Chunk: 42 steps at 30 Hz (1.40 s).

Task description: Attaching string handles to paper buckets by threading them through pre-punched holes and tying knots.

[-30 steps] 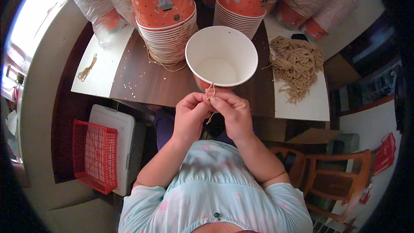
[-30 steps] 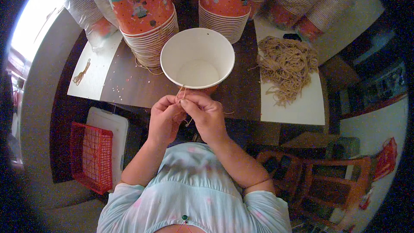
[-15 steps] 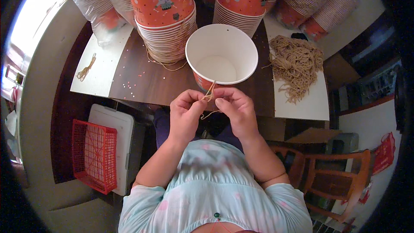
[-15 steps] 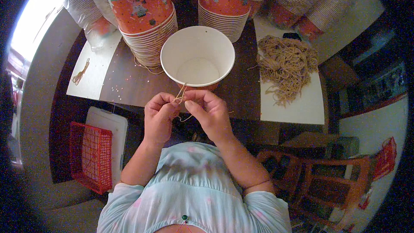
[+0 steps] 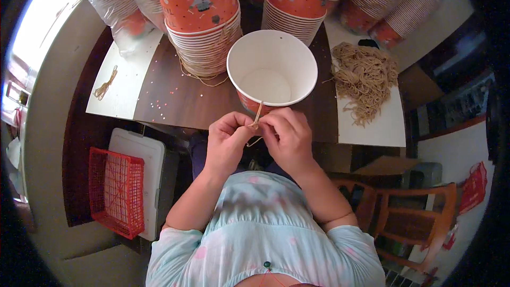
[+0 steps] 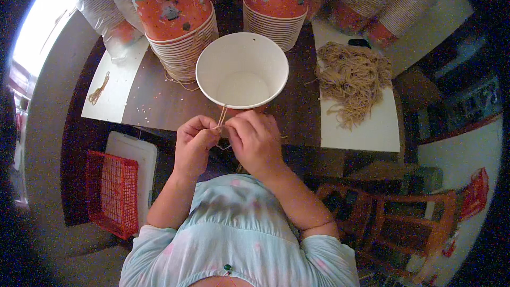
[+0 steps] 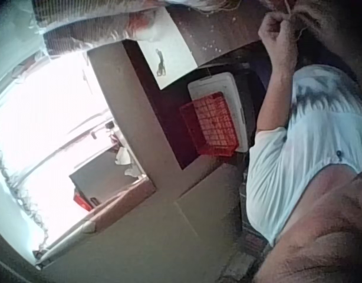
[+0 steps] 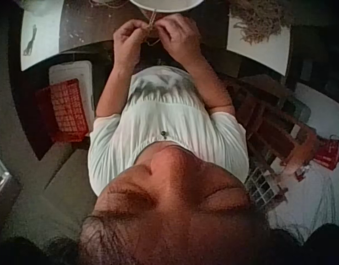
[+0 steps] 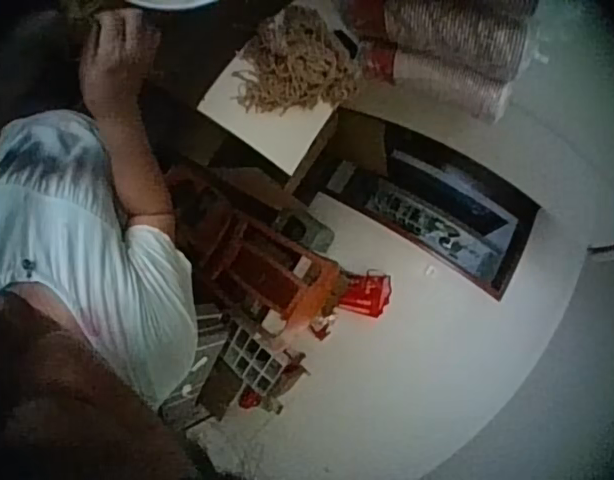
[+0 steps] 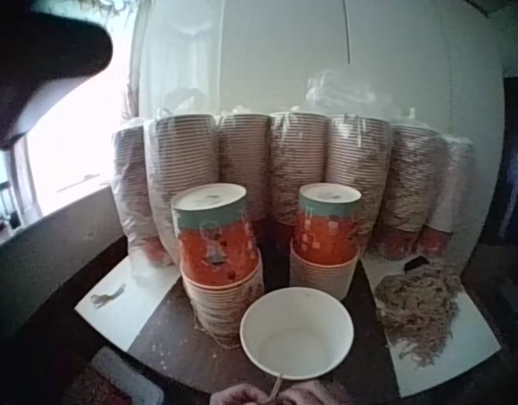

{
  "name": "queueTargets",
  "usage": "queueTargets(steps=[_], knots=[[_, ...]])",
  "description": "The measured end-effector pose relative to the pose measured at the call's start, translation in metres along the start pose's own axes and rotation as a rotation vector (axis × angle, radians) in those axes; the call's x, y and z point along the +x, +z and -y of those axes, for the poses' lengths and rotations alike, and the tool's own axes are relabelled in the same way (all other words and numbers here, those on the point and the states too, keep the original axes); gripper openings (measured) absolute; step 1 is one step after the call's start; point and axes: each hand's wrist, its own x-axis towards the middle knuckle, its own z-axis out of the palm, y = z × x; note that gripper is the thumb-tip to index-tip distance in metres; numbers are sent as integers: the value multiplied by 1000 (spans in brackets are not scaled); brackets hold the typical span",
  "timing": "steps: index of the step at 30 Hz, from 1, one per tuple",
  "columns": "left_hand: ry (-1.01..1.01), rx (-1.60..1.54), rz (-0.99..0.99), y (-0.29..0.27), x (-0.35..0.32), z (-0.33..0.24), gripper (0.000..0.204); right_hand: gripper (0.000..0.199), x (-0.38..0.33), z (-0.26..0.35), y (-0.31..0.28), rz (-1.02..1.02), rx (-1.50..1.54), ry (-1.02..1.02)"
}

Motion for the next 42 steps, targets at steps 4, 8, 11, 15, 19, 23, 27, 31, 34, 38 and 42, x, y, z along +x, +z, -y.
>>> queueTargets(steps=[4,8,11,15,19,23,27,31,34,38,42], knots=[[-44,42,23,-2,-3,0,5,14,2,6,6,-2,49,58],[5,78,-46,1,-8,-4,5,12,7,7,4,153,467,243],[51,159,-92,0,-11,-6,6,11,8,11,0,177,678,309],[39,260,-110,-7,-13,-1,7,11,8,14,-3,198,815,432],[32,290,-134,0,-14,-8,4,11,1,14,5,110,858,532],[158,326,-173,2,-10,-2,5,12,-1,18,10,56,1019,742],[289,445,-229,3,-6,0,10,15,-5,12,14,86,1202,868],[198,536,-206,1,-2,-3,10,15,0,13,11,83,1433,1051],[-9,190,-129,-3,0,-1,10,15,-2,14,16,44,1569,1109],[-22,30,-80,1,-1,-2,6,15,-1,14,18,24,1548,1052],[-8,-105,-95,-5,-1,3,3,22,1,18,18,37,1290,1011]])
